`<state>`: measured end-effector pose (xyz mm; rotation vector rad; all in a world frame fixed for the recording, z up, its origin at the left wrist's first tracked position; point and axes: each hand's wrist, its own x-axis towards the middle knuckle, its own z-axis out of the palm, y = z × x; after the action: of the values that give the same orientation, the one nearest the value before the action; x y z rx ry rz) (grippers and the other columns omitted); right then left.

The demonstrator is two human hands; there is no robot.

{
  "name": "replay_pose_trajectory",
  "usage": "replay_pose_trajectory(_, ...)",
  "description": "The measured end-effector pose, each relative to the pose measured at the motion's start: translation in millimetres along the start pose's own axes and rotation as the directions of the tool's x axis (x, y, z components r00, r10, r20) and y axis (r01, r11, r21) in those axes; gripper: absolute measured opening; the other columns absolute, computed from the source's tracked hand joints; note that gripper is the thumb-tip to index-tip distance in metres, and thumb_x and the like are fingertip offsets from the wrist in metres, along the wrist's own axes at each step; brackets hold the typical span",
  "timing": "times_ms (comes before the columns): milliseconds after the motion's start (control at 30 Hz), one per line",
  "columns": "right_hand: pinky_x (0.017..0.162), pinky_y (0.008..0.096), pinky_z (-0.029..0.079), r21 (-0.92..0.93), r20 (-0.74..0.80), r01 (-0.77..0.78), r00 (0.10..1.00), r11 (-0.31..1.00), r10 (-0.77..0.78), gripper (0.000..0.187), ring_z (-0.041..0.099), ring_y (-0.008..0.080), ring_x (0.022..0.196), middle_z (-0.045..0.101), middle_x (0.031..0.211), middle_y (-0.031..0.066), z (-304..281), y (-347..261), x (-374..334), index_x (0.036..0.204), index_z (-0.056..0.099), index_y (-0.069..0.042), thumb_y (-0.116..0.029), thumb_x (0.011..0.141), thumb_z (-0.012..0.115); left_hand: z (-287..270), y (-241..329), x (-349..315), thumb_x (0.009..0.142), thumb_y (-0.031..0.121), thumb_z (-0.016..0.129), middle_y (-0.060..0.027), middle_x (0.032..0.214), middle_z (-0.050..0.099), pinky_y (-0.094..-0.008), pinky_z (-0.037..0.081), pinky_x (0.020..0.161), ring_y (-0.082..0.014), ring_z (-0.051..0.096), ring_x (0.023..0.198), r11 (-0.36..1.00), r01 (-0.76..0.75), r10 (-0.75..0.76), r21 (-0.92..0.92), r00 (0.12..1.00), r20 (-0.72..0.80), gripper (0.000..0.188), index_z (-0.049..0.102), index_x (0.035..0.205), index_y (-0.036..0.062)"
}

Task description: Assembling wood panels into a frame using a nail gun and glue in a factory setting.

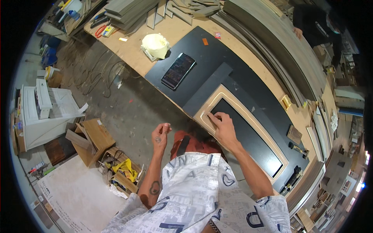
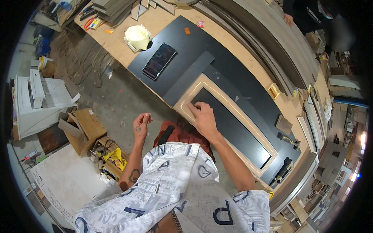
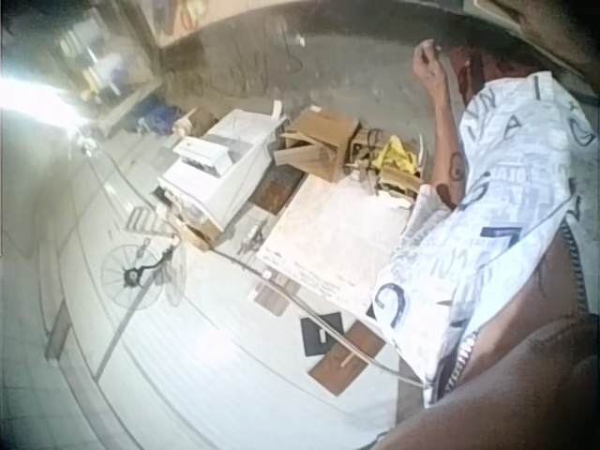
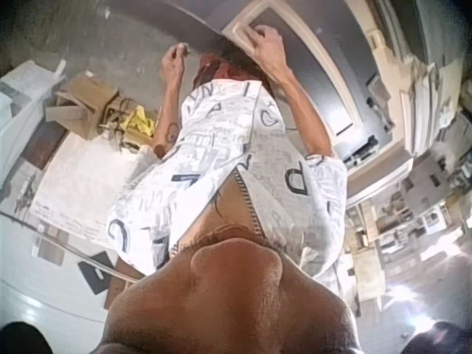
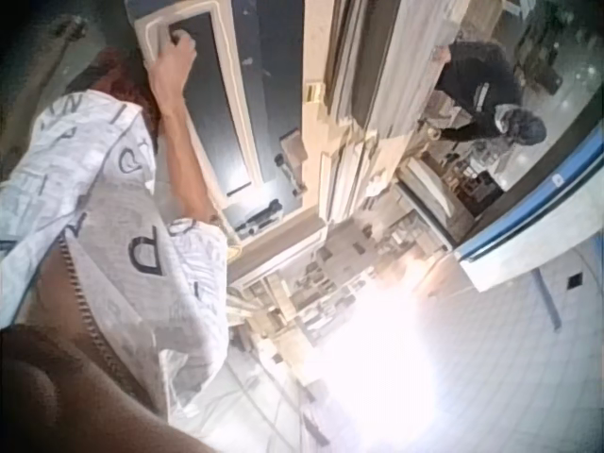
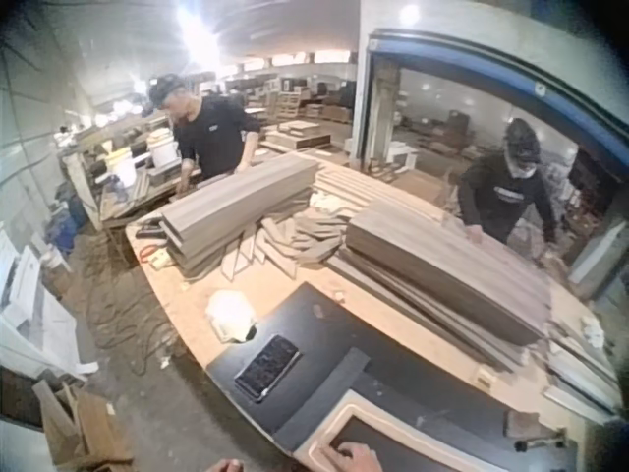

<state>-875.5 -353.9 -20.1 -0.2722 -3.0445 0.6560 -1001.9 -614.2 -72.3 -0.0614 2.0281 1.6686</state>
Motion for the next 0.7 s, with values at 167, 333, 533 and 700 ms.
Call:
replay_pose_trajectory(167,0.089,0.0373,0.048,0.866,0.438,-0.256,0.802,-0.429,0.406,0.043,0.055,0.0215,0.102,0.057,0.112,0.0110,-39,-12,-15,0.140,0.047,-0.003,-0.003,0.097,0.043,21,10,0,0.097,0.031,0.059,-0.0063,0.083,0.068,-0.0260,0.049,0.073,-0.0118,0.060,0.075,0.996,-0.014,0.003,0.085,0.992,0.123,0.034,0.067,0.103,-0.0011)
replay_pose_trajectory(333,0.087,0.0382,0.048,0.674,0.260,0.131,0.879,-0.727,0.400,0.046,0.057,0.0223,0.103,0.059,0.115,0.0104,-66,-8,-67,0.139,0.045,-0.001,-0.004,0.094,0.050,77,13,-19,0.098,0.025,0.059,-0.0092,0.093,0.068,-0.0272,0.052,0.073,-0.0149,0.064,0.083,0.974,0.211,-0.173,-0.080,0.925,0.338,0.030,0.063,0.110,-0.0019)
replay_pose_trajectory(533,0.084,0.0365,0.049,0.883,0.061,0.403,0.411,-0.241,0.910,0.051,0.058,0.0181,0.100,0.060,0.116,0.0087,-47,19,-234,0.140,0.045,-0.003,-0.011,0.091,0.058,93,-11,-29,0.096,0.028,0.061,-0.0135,0.097,0.069,-0.0270,0.053,0.072,-0.0188,0.067,0.082,0.954,0.283,-0.294,0.102,0.805,0.516,0.035,0.061,0.114,-0.0017)
replay_pose_trajectory(700,0.081,0.0346,0.049,0.962,0.165,0.274,-0.555,-0.008,0.815,0.053,0.056,0.0129,0.093,0.058,0.110,0.0052,15,46,-444,0.140,0.046,-0.014,-0.003,0.088,0.051,110,-13,-25,0.097,0.029,0.059,-0.0109,0.096,0.069,-0.0276,0.053,0.073,-0.0173,0.067,0.083,0.963,0.182,-0.268,0.201,0.748,0.607,0.033,0.061,0.112,-0.0005)
